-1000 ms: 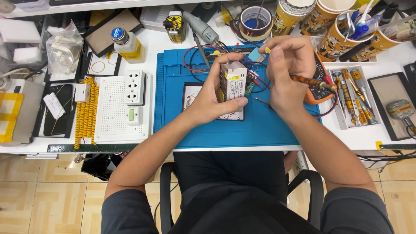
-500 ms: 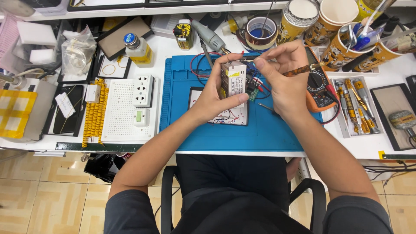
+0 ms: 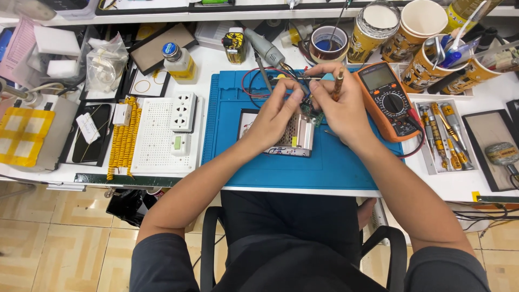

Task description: Disassembling and inspecting an electronic power supply unit using a screwdriver and multimeter

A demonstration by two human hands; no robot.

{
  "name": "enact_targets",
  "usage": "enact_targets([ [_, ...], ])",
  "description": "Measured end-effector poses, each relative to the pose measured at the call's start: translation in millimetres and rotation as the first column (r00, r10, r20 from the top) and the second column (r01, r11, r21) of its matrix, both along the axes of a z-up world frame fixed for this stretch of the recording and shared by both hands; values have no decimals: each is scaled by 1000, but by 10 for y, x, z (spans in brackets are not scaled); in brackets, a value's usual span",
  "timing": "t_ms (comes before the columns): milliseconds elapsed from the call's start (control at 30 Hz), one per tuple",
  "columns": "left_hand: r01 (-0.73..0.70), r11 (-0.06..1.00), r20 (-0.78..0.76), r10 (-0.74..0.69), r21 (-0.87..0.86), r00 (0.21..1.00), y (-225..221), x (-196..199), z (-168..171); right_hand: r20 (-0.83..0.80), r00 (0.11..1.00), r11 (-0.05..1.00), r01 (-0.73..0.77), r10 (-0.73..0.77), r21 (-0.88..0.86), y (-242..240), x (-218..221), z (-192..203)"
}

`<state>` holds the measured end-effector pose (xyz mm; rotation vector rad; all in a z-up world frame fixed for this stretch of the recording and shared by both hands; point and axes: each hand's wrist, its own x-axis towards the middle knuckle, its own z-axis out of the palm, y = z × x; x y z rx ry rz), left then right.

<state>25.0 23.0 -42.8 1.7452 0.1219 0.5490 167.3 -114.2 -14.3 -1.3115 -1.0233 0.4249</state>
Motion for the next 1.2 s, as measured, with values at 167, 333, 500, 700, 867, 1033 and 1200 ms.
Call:
enact_targets([
  [167, 25, 984, -59, -14, 175, 998, -165, -131, 320, 34, 998, 999, -44, 45, -30, 3, -132, 100],
  [333, -5, 980, -25, 10, 198, 1000, -172, -172, 383, 30, 996, 997, -80, 81, -3, -18, -154, 143],
  [500, -15, 931, -108, 58, 364, 992, -138, -164, 363, 134, 987, 996, -82, 85, -30, -17, -138, 178],
  [700, -87, 962, 33, 82, 260, 996, 266, 91, -248, 355, 922, 987, -136, 157, -84, -72, -35, 247],
  [867, -95, 893, -120, 46, -440, 992, 240, -5, 97, 376, 919, 980, 168, -117, -105, -763, 185, 411],
  [1033, 52, 634, 82, 18, -772, 996, 327, -57, 279, 247, 826, 742, 563, -506, -364, -1806, 419, 66],
  [1200, 199, 524, 221, -22, -828, 975, 440, -56, 183, 483, 653, 571, 753, -584, -328, -2539, 798, -404],
])
